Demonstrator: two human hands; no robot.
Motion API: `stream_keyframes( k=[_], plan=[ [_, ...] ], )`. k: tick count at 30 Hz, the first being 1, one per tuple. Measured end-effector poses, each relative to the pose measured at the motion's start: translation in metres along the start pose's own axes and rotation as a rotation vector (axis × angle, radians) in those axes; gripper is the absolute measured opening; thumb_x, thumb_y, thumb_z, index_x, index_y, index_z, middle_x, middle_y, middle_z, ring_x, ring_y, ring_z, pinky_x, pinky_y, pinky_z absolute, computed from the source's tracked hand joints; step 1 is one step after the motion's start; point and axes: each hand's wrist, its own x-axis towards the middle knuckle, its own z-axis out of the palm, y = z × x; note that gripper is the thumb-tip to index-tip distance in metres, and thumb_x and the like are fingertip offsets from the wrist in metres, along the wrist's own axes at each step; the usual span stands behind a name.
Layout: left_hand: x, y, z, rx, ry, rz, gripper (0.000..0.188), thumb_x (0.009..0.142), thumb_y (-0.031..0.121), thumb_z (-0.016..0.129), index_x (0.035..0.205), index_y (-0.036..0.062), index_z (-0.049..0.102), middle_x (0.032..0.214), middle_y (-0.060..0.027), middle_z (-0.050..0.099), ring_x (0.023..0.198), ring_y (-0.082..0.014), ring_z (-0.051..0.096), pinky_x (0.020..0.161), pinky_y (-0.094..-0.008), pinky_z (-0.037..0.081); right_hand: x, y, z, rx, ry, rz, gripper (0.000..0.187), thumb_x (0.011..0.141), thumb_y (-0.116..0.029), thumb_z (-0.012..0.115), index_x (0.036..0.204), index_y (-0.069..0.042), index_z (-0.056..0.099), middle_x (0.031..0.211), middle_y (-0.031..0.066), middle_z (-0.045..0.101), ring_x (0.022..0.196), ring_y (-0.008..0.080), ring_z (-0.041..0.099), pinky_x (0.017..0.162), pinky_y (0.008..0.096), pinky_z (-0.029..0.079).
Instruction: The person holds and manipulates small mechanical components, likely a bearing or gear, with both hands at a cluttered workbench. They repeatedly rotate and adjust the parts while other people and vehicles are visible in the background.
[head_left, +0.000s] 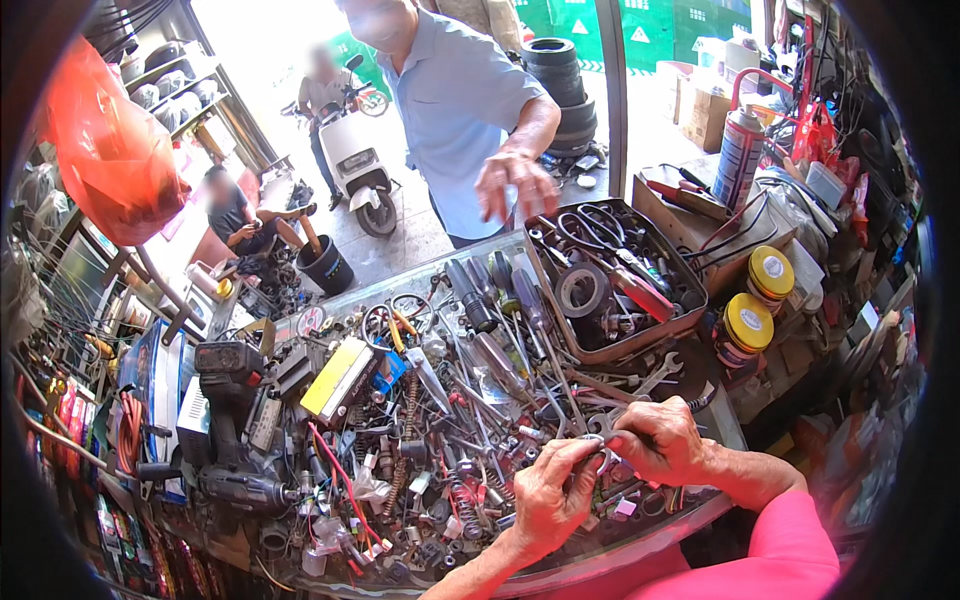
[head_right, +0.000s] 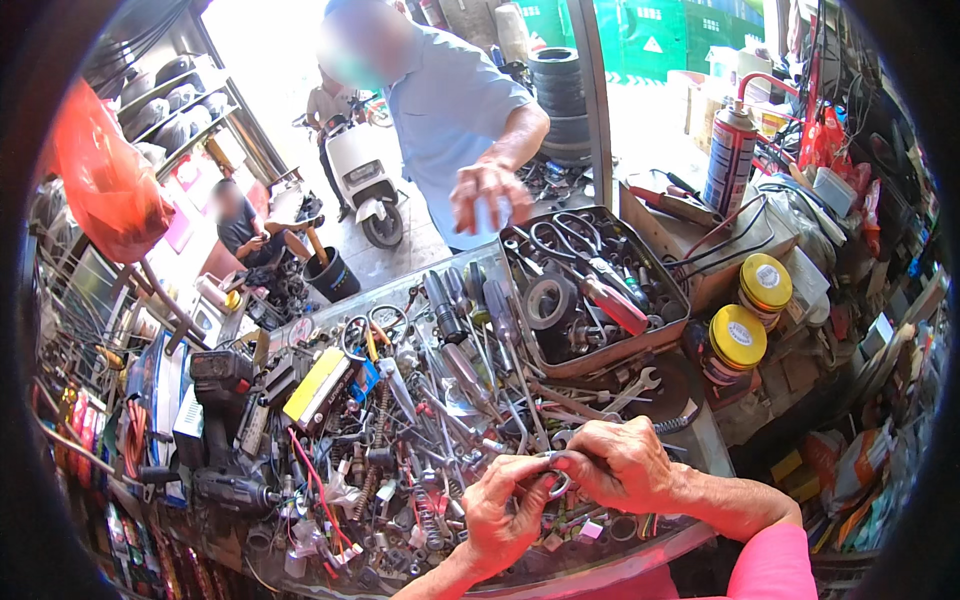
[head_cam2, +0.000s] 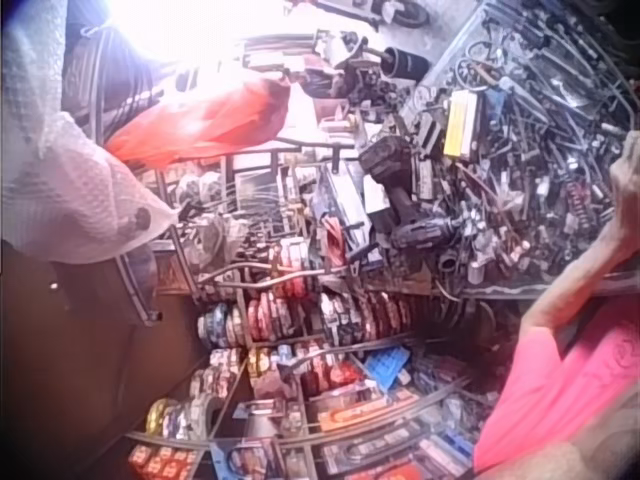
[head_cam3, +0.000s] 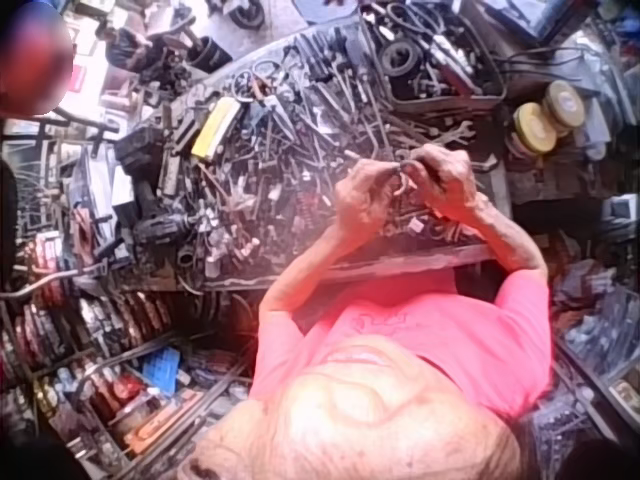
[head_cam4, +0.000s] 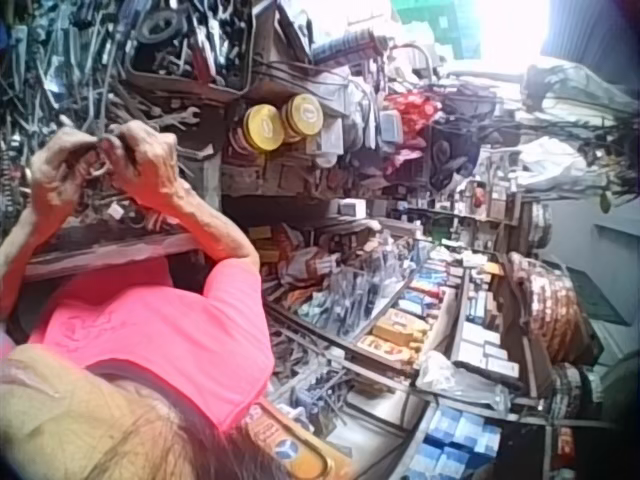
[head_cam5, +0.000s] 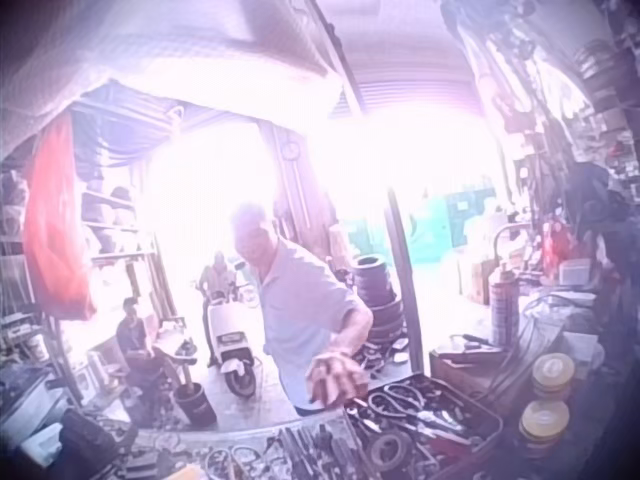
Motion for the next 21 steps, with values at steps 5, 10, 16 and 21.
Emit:
stream_keyframes(
  k=[5, 10, 16, 21],
  plan=[
    [-0.001, -0.004, 0.001, -0.015, 0.015, 0.004, 0.023, 0.082, 0.004, 0.069, 0.104, 0.0046, 0.063, 0.091, -0.0109, 0.066, 0.065, -0.0200, 0.063, 0.054, -0.0271, 0.049, 0.001, -0.002, 0.002, 0.033, -0.005, -0.003, 0.012, 0.083, -0.011, 0.068, 0.084, 0.000, 0.061, 0.066, 0.0084, 0.059, 0.050, 0.0228, 0.056, 0.042, 0.0306, 0.040],
    [-0.003, -0.002, 0.000, 0.005, -0.001, -0.043, 0.022, 0.081, 0.000, 0.070, 0.102, 0.0009, 0.063, 0.090, -0.0106, 0.066, 0.065, -0.0128, 0.064, 0.054, -0.0229, 0.050, -0.001, 0.003, 0.006, 0.049, 0.018, -0.012, 0.016, 0.081, -0.009, 0.069, 0.092, -0.001, 0.061, 0.071, 0.0104, 0.058, 0.052, 0.0258, 0.057, 0.044, 0.0337, 0.044],
    [-0.002, -0.002, 0.000, 0.004, 0.003, -0.024, 0.022, 0.081, 0.000, 0.070, 0.102, 0.0009, 0.063, 0.090, -0.0108, 0.066, 0.066, -0.0129, 0.064, 0.054, -0.0231, 0.051, 0.002, -0.002, 0.001, 0.018, 0.009, -0.028, 0.013, 0.080, -0.010, 0.070, 0.087, -0.002, 0.062, 0.065, 0.0093, 0.057, 0.049, 0.0261, 0.056, 0.042, 0.0344, 0.044],
    [-0.001, -0.001, 0.002, -0.006, 0.005, 0.026, 0.022, 0.082, -0.001, 0.070, 0.102, 0.0011, 0.063, 0.090, -0.0107, 0.066, 0.068, -0.0132, 0.065, 0.055, -0.0236, 0.051, -0.004, 0.008, -0.004, -0.013, -0.055, -0.036, 0.015, 0.079, -0.013, 0.072, 0.083, -0.002, 0.063, 0.064, 0.0078, 0.059, 0.047, 0.0221, 0.058, 0.042, 0.0295, 0.043]
  ],
)
